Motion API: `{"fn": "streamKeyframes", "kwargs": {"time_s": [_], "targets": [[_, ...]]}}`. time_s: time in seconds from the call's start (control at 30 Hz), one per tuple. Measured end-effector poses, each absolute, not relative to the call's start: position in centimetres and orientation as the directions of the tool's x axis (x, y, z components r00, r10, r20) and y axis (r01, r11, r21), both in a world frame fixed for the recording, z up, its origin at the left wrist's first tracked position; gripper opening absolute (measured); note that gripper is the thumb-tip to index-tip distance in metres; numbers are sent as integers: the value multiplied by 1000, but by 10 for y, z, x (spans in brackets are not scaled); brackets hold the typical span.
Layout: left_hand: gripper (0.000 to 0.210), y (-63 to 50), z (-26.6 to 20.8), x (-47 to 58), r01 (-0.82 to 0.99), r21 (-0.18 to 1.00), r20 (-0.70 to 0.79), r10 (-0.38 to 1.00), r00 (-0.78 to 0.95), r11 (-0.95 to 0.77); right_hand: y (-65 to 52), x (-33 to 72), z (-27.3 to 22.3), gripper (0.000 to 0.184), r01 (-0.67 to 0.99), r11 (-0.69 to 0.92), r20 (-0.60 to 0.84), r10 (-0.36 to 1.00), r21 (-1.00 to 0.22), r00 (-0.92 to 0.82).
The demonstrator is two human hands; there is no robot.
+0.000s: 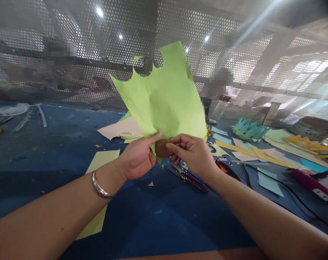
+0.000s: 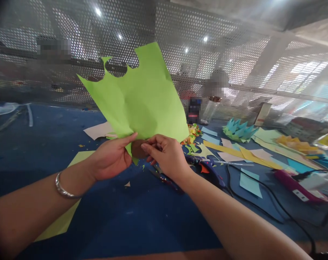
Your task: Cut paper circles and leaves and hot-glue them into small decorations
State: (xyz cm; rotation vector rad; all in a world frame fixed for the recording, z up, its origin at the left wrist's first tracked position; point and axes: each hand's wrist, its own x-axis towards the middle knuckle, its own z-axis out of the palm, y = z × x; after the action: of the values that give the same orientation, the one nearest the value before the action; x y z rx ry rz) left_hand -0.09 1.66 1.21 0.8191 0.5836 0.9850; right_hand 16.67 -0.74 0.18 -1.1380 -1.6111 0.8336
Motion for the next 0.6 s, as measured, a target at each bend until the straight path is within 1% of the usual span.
{"fn": "streamKeyframes", "kwargs": {"time_s": [0.17,0.3,0.37,0.43,0.6], "targets": [[28,9,17,2,-479,792,-112,862,495,378,-10,169,0,19,351,417,403,908,-839,-116],[34,5,20,5,-485,776,-122,851,510,402,-13,172,-1,17,455,471,459,876,-756,-146],[30,4,19,5,-480,777,-115,842,526,406,-14,172,0,14,525,482,480,864,-702,-152],[24,3,17,5,-479,791,-76,838,540,381,-16,172,0,10,574,492,502,851,-655,-157],[20,0,11,7,-475,826,-4,846,533,303,-18,173,-3,18,656,514,556,814,-552,-169]]}}
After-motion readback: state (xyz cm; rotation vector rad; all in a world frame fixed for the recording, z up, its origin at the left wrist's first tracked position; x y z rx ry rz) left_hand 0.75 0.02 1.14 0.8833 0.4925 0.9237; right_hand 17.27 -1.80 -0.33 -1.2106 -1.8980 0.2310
